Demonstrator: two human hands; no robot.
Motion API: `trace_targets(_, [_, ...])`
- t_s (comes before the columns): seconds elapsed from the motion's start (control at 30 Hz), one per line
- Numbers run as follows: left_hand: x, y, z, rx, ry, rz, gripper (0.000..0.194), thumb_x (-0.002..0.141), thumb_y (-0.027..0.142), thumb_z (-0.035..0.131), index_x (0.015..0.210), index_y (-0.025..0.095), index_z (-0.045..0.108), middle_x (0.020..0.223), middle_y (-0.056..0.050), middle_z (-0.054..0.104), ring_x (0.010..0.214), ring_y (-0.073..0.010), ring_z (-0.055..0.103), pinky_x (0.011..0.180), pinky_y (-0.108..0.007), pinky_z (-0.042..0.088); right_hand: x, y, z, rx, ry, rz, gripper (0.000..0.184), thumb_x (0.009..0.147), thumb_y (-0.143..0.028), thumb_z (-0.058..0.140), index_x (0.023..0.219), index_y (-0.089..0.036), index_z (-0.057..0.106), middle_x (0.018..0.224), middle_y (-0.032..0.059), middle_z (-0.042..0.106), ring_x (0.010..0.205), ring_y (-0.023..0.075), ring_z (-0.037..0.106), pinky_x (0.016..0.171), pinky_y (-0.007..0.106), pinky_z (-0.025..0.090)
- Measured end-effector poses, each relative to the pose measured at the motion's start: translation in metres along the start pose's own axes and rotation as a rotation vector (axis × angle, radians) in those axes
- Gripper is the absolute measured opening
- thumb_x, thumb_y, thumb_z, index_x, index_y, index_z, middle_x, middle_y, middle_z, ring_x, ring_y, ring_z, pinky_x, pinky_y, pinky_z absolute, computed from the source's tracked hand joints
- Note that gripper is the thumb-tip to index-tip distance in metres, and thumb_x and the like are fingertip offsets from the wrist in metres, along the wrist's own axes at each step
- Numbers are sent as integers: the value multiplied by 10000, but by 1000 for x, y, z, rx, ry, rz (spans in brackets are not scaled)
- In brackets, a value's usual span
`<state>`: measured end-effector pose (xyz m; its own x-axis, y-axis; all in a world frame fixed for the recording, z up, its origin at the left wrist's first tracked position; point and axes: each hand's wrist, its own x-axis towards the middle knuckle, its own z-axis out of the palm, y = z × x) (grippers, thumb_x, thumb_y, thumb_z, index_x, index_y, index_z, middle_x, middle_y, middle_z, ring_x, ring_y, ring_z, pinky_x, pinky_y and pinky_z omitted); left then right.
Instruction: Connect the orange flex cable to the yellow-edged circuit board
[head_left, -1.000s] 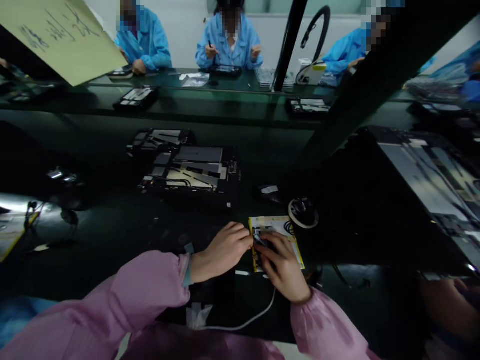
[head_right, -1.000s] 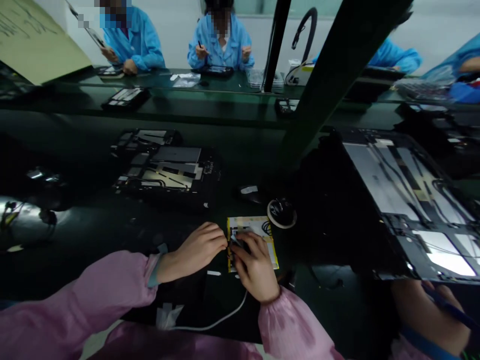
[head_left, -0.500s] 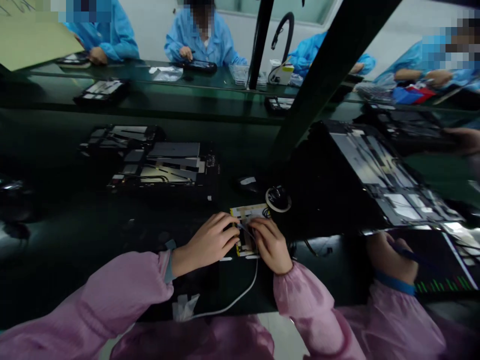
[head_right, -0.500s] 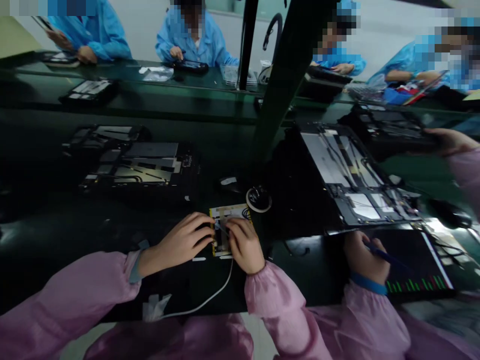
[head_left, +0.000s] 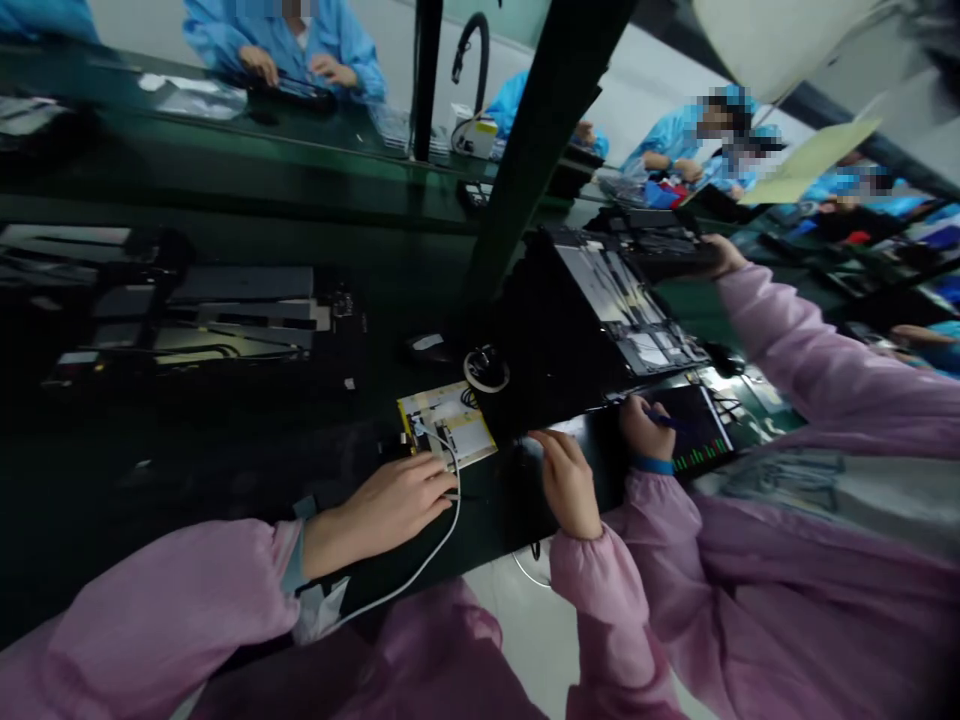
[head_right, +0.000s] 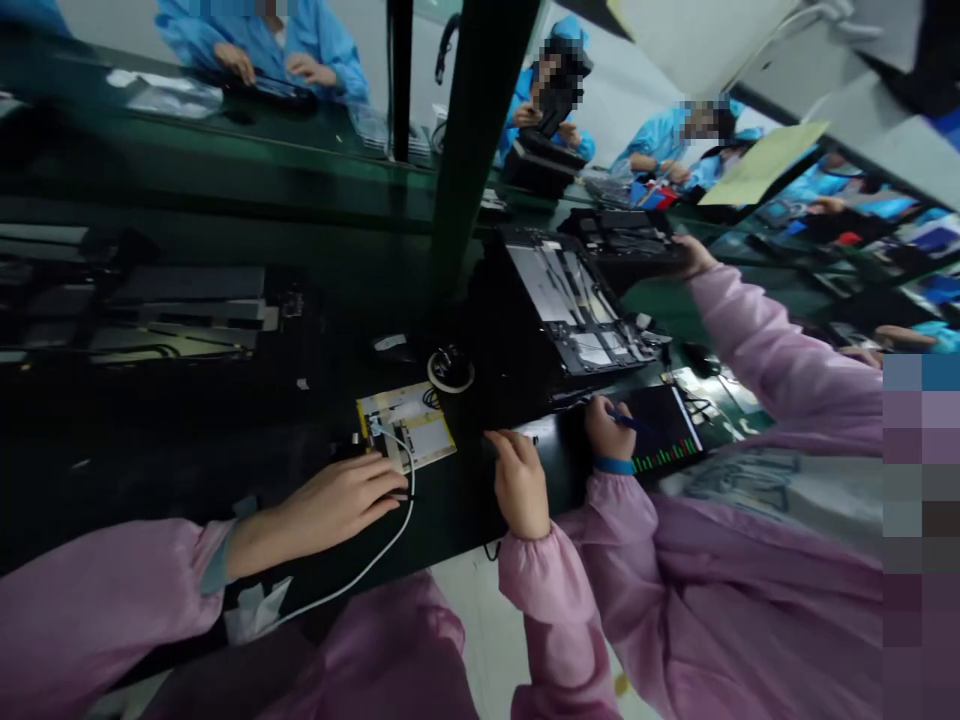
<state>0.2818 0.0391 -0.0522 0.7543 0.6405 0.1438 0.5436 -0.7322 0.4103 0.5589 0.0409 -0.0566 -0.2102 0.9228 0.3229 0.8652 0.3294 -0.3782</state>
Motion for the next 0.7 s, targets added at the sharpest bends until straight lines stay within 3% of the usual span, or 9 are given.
trace_targets(0.13, [-10, -9, 4, 22, -39, 9, 94, 922, 207, 528, 924, 185, 619, 930, -35, 649, 831, -172, 615, 725, -298, 478, 7, -3, 11, -160, -62, -113, 417, 863, -29, 408, 1143, -224, 648, 1140, 110, 597, 1050, 266, 505, 881, 455, 486])
trace_targets(0.33, [-17, -14, -5, 10, -137, -41, 60, 905, 223, 558, 908, 187, 605, 916, -23, 657, 753, -163, 638, 623, -273, 449, 20, -13, 25, -299, -96, -199, 180, 867, -91, 553, 951, -186, 681, 1151, 135, 592, 1060, 276, 494, 844, 440, 488])
trace_targets(0.5, [-21, -26, -16, -51, -207, -67, 90, 900, 258, 556, 932, 206, 622, 951, -21, 664, 789, -170, 653, 650, -253, 451, 23, -31, 16, -42, 24, -267, 203, 931, -100, 458, 959, -199, 633, 1047, 85, 656, 1128, 225, 535, 915, 398, 460])
trace_targets(0.63, [-27, -31, -23, -127, -231, -78, 190, 877, 358, 589, 987, 215, 647, 987, -31, 663, 841, -185, 654, 706, -257, 479, 24, -61, -2, 258, 97, -174, 154, 949, -160, 446, 937, -206, 592, 903, 57, 652, 942, 183, 608, 832, 334, 480])
trace_targets(0.7, [-29, -26, -30, -234, -145, -101, 328, 836, 420, 638, 1103, 230, 627, 1083, -40, 646, 895, -186, 640, 778, -276, 495, 26, -77, -8, 394, 90, -95, 109, 939, -185, 474, 920, -207, 579, 886, 42, 646, 837, 156, 615, 755, 285, 483])
